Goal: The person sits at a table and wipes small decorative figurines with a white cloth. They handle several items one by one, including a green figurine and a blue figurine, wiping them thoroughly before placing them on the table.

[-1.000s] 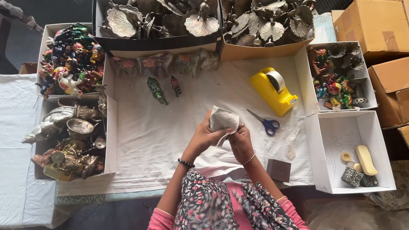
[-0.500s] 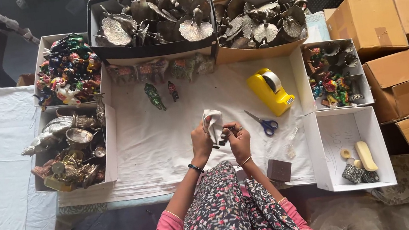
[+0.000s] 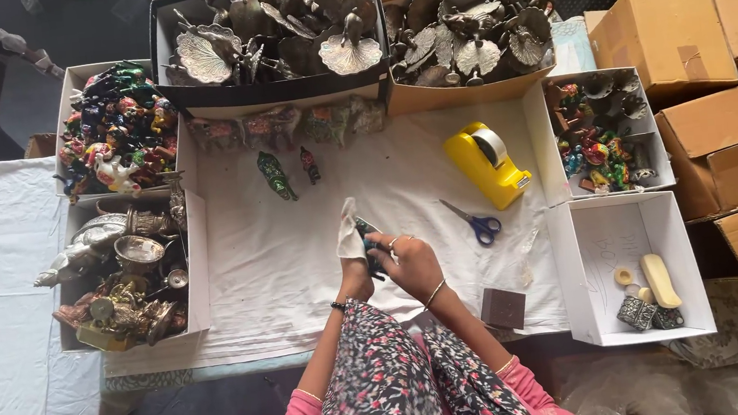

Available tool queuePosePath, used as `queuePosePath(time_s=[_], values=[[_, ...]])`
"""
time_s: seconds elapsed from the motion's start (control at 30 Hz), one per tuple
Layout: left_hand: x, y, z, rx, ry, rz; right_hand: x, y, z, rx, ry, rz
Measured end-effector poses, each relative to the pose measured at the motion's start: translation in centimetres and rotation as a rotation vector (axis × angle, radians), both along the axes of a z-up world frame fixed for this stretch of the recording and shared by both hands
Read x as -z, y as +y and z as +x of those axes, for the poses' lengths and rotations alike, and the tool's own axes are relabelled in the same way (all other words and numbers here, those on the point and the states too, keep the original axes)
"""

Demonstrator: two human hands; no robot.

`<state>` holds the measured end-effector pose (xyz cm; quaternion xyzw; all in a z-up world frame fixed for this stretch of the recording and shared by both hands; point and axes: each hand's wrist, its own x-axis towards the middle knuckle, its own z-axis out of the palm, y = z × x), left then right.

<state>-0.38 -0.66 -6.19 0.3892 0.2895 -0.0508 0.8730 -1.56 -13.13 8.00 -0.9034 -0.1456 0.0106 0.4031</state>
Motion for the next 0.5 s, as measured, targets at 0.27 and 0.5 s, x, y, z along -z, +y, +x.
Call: queuePosePath(time_s=[0.27, 0.5], values=[[-5.5, -0.8, -0.3, 0.036, 0.038, 0.021, 2.9, 0.2, 0.3, 0.098, -0.043, 0.323], [-2.8, -0.9, -0.6, 0.185, -0.340, -0.391, 2.6, 1.3, 0.6, -0.031, -0.272, 0.310]])
